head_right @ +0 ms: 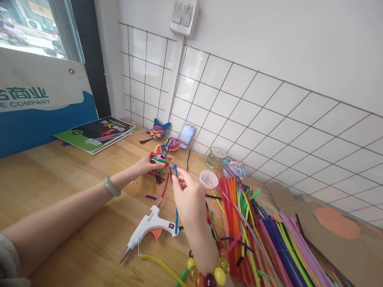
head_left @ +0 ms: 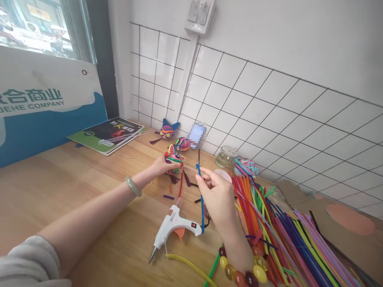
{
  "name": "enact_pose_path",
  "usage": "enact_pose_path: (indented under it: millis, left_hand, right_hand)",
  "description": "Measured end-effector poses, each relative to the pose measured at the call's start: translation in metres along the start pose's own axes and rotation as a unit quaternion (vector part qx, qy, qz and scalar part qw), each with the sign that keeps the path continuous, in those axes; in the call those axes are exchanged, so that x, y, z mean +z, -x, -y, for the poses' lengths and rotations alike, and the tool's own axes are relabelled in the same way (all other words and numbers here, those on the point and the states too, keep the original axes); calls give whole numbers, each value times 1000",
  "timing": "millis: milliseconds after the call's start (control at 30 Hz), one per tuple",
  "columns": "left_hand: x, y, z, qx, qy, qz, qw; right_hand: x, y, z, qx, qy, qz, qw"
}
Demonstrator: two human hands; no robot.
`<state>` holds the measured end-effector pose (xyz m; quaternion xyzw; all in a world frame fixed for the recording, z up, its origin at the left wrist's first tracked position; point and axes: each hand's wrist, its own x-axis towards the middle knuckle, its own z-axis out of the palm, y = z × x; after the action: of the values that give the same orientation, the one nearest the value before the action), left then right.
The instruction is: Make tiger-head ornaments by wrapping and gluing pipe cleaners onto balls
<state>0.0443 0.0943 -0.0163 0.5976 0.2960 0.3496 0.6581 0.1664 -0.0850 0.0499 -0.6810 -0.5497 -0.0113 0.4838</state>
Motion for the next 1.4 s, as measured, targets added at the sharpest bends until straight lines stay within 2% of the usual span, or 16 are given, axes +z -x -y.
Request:
enact_pose_path:
  millis: [233, 333, 467, 533, 633, 700, 767, 833, 933, 1100, 1200, 1267, 1333, 1400]
  left_hand:
    - [-19, 3, 2, -38, -106, -44, 993]
    - [-28, 10, -1, -42, -151, -89, 984]
    - [-34, 33, -11, -1, -202, -191, 961]
    - [-29, 51, -17, 41, -218, -210, 952]
    - [-11, 80, -24, 80, -219, -171, 957]
    - [2, 95, -25, 104, -142, -97, 980]
    - [13, 104, -24, 81, -16, -60, 995]
    - [18, 106, -21, 46, 64, -55, 995]
    - [17, 106, -17, 20, 101, -62, 993]
    - [8, 106, -10, 51, 28, -69, 996]
    - [5, 108, -8, 77, -95, -48, 991]
    - [4, 109, -8, 85, -170, -20, 981]
    - [4, 109, -7, 84, -187, 2, 979]
    - [3, 108, -5, 73, -146, 16, 986]
  right_hand:
    - [0, 0, -4, 37, -31, 59, 997]
    - [-1, 0, -2, 46, -35, 94, 994]
    - [0, 0, 0, 52, -37, 120, 991]
    - [2, 1, 1, 54, -39, 127, 990]
    - [6, 3, 2, 54, -46, 142, 987]
    - [9, 6, 4, 53, -52, 156, 985]
    - [13, 10, 7, 52, -57, 170, 982]
    - [17, 14, 11, 52, -59, 186, 979]
    - [25, 19, 14, 50, -61, 215, 973]
    - [31, 21, 8, 1, -39, 214, 976]
    - [28, 19, 0, -95, 22, 192, 977]
    - [27, 18, -5, -165, 62, 189, 966]
    - [26, 16, -10, -209, 84, 203, 953]
    - [27, 15, -13, -231, 90, 220, 944]
